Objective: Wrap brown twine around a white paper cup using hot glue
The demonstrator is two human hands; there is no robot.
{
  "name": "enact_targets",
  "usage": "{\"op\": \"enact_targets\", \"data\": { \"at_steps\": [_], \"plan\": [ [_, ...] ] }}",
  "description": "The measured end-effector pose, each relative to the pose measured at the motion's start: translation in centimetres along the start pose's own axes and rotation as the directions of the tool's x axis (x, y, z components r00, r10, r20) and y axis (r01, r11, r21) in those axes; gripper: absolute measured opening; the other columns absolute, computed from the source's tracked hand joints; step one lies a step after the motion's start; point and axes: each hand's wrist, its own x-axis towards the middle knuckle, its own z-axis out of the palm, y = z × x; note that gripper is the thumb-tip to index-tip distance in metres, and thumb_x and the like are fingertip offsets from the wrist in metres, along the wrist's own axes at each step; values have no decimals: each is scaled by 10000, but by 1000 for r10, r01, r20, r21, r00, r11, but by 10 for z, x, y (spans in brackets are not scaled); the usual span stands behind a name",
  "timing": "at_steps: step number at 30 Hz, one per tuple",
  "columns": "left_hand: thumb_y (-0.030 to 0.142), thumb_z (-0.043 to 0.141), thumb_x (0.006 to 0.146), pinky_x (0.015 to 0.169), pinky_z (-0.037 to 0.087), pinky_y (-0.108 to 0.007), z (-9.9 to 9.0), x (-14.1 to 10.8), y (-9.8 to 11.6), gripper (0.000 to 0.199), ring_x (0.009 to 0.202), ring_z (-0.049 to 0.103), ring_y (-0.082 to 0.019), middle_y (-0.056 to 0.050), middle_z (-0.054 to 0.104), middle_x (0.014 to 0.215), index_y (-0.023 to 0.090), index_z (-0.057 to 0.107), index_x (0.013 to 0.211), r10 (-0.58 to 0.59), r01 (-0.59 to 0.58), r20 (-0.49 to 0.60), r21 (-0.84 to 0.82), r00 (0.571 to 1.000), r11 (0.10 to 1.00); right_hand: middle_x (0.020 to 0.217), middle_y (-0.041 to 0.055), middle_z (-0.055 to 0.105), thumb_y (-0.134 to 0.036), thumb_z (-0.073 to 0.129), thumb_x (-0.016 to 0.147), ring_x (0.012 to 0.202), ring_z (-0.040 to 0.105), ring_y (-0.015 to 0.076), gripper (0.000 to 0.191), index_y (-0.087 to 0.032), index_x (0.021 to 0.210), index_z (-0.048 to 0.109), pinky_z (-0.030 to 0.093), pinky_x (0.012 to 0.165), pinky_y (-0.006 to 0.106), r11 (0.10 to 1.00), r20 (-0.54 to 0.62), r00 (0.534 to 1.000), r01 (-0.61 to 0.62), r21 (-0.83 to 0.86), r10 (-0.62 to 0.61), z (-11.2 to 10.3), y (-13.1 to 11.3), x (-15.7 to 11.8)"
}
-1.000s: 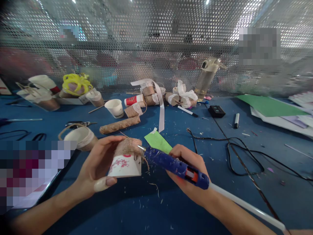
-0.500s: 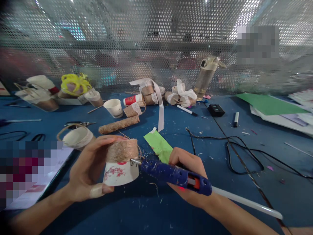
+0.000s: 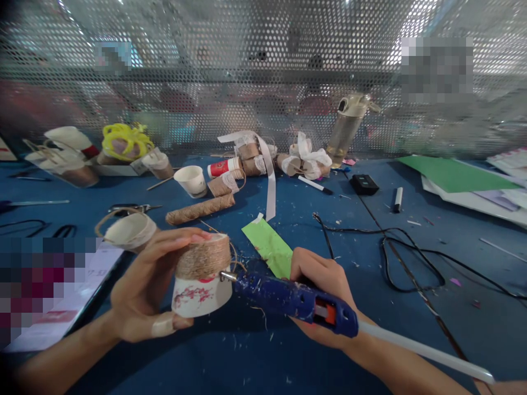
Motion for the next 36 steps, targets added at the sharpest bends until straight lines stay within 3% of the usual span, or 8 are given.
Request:
{"op": "enact_targets", "data": {
  "at_steps": [9, 18, 25, 30, 36],
  "plan": [
    [374, 866, 655, 1079, 434, -574, 0, -1, -1, 874, 1219, 512, -366, -134, 515, 1357, 302, 482, 1436, -26, 26, -5, 77, 1000, 997, 647, -29, 441, -146, 600, 780, 535, 408, 126, 257, -240, 715, 370, 262, 503, 291, 998, -4, 1000, 18, -68, -18, 1, -3, -1],
    [312, 894, 623, 1092, 435, -522, -2, 1, -1, 922, 1238, 528, -345, -129, 550, 1348, 272, 479, 1446, 37, -42, 32, 156, 999, 987, 652, -36, 421, -137, 571, 797, 534, 419, 124, 236, -243, 739, 369, 275, 510, 285, 993, 11, 998, 55, -109, -54, 1, 1, -6],
    [377, 856, 664, 1066, 452, -572, 0, -1, -2, 848, 1196, 532, -355, -133, 539, 1326, 283, 493, 1425, 29, -27, -39, 62, 999, 998, 661, -31, 420, -129, 612, 763, 538, 399, 124, 269, -241, 728, 371, 270, 500, 293, 993, 7, 999, 32, -117, -32, -2, 2, -4],
    [362, 849, 677, 1056, 481, -546, 2, 2, 3, 828, 1210, 533, -356, -136, 523, 1312, 253, 497, 1418, 29, -30, -69, -13, 997, 999, 654, -45, 377, -73, 602, 722, 527, 361, 115, 312, -240, 714, 339, 256, 495, 283, 992, -8, 1000, 20, -122, -21, -1, 3, -2],
    [425, 896, 624, 1039, 500, -547, 8, 5, 4, 861, 1195, 554, -353, -135, 532, 1285, 273, 504, 1374, -30, 22, -95, -78, 995, 997, 658, -51, 372, -100, 582, 732, 534, 363, 110, 289, -240, 721, 330, 255, 501, 274, 992, 0, 1000, 29, -122, -29, 3, 3, -4]
  ]
}}
